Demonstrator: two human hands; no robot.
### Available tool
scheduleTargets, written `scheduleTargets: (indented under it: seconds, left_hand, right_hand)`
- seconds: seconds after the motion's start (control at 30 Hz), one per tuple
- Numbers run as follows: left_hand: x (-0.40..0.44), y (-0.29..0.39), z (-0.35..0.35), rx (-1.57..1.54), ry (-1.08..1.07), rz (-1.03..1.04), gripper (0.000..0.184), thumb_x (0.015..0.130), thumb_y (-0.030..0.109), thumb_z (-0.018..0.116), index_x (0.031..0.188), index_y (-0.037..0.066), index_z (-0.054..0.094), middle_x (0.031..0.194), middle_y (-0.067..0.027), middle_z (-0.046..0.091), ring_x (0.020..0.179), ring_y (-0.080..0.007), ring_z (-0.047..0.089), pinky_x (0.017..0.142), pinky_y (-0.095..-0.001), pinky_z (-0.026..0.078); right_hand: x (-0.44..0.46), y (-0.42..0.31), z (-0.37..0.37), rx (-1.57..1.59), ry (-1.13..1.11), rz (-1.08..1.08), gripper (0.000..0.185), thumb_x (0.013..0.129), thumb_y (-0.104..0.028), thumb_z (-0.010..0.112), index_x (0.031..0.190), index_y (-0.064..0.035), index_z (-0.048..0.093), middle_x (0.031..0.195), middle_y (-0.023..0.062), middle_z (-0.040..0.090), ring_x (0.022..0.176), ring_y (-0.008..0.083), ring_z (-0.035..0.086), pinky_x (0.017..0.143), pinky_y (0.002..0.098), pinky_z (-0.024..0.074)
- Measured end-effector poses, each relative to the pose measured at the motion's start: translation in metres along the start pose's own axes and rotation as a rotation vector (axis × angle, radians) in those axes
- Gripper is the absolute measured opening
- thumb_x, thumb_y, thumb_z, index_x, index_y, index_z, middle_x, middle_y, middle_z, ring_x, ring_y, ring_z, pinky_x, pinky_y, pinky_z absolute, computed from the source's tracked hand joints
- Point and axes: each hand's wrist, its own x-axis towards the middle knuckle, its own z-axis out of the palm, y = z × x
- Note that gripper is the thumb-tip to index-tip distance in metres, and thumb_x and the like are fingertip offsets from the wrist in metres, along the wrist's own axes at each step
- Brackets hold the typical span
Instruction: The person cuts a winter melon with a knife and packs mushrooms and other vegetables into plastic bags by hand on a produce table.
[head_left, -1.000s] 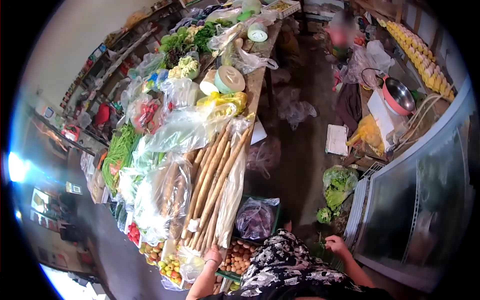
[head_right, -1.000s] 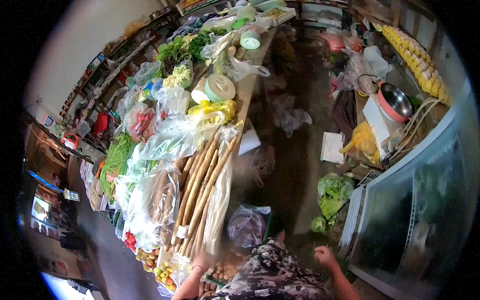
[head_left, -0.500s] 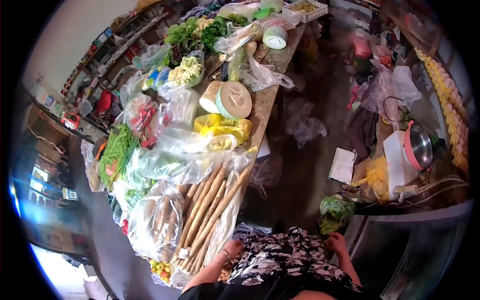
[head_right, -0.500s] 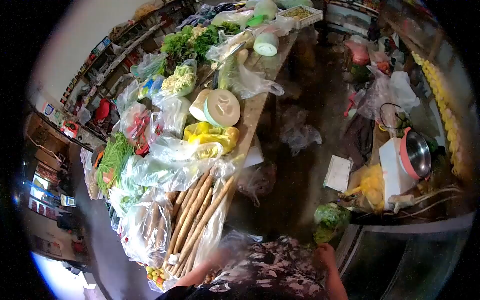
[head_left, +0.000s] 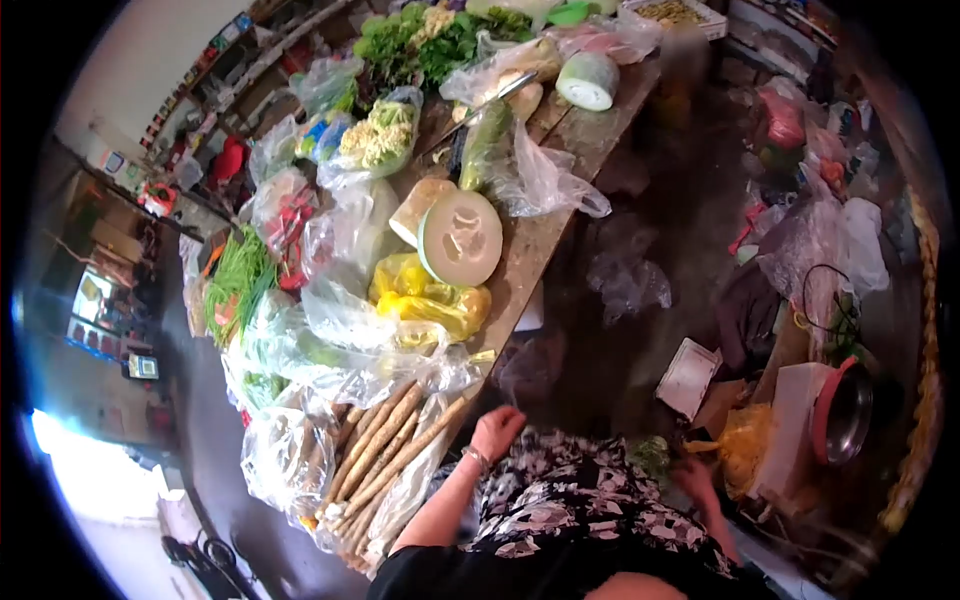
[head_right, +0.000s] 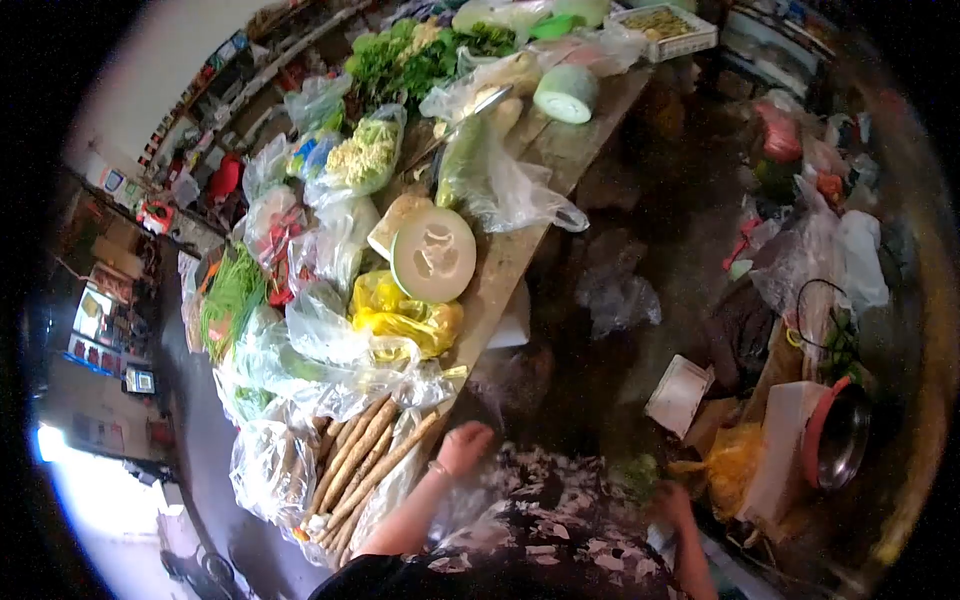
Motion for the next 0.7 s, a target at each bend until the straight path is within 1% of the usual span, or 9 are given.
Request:
scheduleTargets:
  seconds: [0.03, 0.07, 0.1, 0.17, 0.2, 0.27, 0.33, 0.6, 0.7]
  left_hand:
    - [0.012, 0.01, -0.005, -0.02, 0.067, -0.066, 0.026, 0.091, 0.027, 0.065, 0.101, 0.003, 0.069, 0.09, -0.0163, 0.071, 0.086, -0.025, 0.07, 0.078, -0.0351, 0.053]
    - [0.022, 0.027, -0.017, -0.092, 0.116, -0.144, 0.026, 0.092, 0.028, 0.065, 0.103, 0.004, 0.068, 0.091, -0.0158, 0.072, 0.087, -0.0249, 0.07, 0.079, -0.035, 0.053]
    - [0.033, 0.02, -0.024, -0.127, 0.206, -0.14, 0.027, 0.093, 0.027, 0.064, 0.105, 0.004, 0.068, 0.093, -0.0164, 0.072, 0.088, -0.0241, 0.07, 0.08, -0.0347, 0.053]
    - [0.063, 0.021, -0.053, -0.26, 0.364, -0.189, 0.029, 0.096, 0.027, 0.059, 0.106, 0.001, 0.066, 0.081, -0.0099, 0.068, 0.077, -0.0175, 0.065, 0.072, -0.0312, 0.051]
    - [0.078, 0.028, -0.071, -0.332, 0.44, -0.222, 0.03, 0.097, 0.029, 0.056, 0.108, 0.001, 0.065, 0.077, -0.0058, 0.066, 0.071, -0.015, 0.06, 0.068, -0.03, 0.049]
    - [0.103, 0.056, -0.108, -0.562, 0.545, -0.284, 0.034, 0.1, 0.032, 0.051, 0.114, 0.002, 0.063, 0.076, -0.0022, 0.063, 0.058, -0.0065, 0.046, 0.055, -0.0222, 0.038]
    - [0.129, 0.06, -0.125, -0.676, 0.629, -0.223, 0.039, 0.102, 0.035, 0.049, 0.12, 0.003, 0.06, 0.078, -0.0014, 0.062, 0.056, -0.0037, 0.04, 0.053, -0.0197, 0.034]
    - [0.181, 0.051, -0.104, -0.787, 0.708, -0.335, 0.055, 0.103, 0.047, 0.04, 0.132, 0.003, 0.054, 0.097, -0.0056, 0.064, 0.065, -0.0069, 0.045, 0.061, -0.022, 0.042]
    - [0.187, 0.048, -0.107, -0.763, 0.765, -0.355, 0.058, 0.104, 0.048, 0.038, 0.137, 0.003, 0.051, 0.099, -0.0054, 0.064, 0.065, -0.0069, 0.044, 0.062, -0.0217, 0.041]
  right_hand:
    - [0.016, -0.032, -0.022, 0.196, -0.013, 0.132, 0.021, 0.085, -0.01, 0.063, 0.104, -0.0012, 0.066, 0.081, 0.0048, 0.064, 0.069, 0.0139, 0.059, 0.061, 0.0303, 0.0493]
    - [0.046, -0.039, -0.041, 0.014, -0.03, 0.055, 0.02, 0.087, -0.008, 0.062, 0.105, -0.0015, 0.065, 0.082, 0.0043, 0.063, 0.069, 0.0131, 0.058, 0.061, 0.029, 0.0489]
    - [0.07, -0.059, -0.051, 0.011, 0.056, -0.105, 0.018, 0.087, -0.008, 0.06, 0.103, -0.0008, 0.064, 0.082, 0.0037, 0.063, 0.072, 0.0131, 0.059, 0.064, 0.0289, 0.0493]
    - [0.131, -0.093, -0.075, 0.112, -0.047, -0.175, 0.019, 0.085, -0.007, 0.059, 0.103, -0.0002, 0.064, 0.083, 0.0032, 0.063, 0.076, 0.0138, 0.06, 0.068, 0.0298, 0.0498]
    - [0.113, -0.202, -0.083, 0.025, -0.053, -0.143, 0.019, 0.086, -0.006, 0.058, 0.103, -0.0004, 0.064, 0.084, 0.0034, 0.063, 0.079, 0.0141, 0.06, 0.07, 0.0296, 0.0498]
    - [0.17, -0.248, -0.077, -0.033, -0.084, -0.526, 0.021, 0.094, -0.014, 0.059, 0.11, -0.0013, 0.065, 0.086, 0.002, 0.061, 0.08, 0.0117, 0.057, 0.072, 0.0264, 0.0478]
    - [0.185, -0.342, -0.059, 0.217, -0.248, -0.271, 0.024, 0.096, -0.015, 0.059, 0.115, -0.0013, 0.063, 0.09, 0.0017, 0.062, 0.082, 0.0119, 0.058, 0.073, 0.0263, 0.0481]
    - [0.291, -0.608, 0.042, 0.157, -0.606, -0.814, 0.037, 0.1, -0.024, 0.058, 0.131, -0.0036, 0.055, 0.123, 0.0072, 0.062, 0.113, 0.0172, 0.057, 0.095, 0.0315, 0.047]
    - [0.316, -0.662, 0.074, 0.084, -0.668, -0.893, 0.041, 0.1, -0.028, 0.057, 0.134, -0.0043, 0.053, 0.128, 0.0094, 0.059, 0.117, 0.0188, 0.056, 0.098, 0.0325, 0.0459]
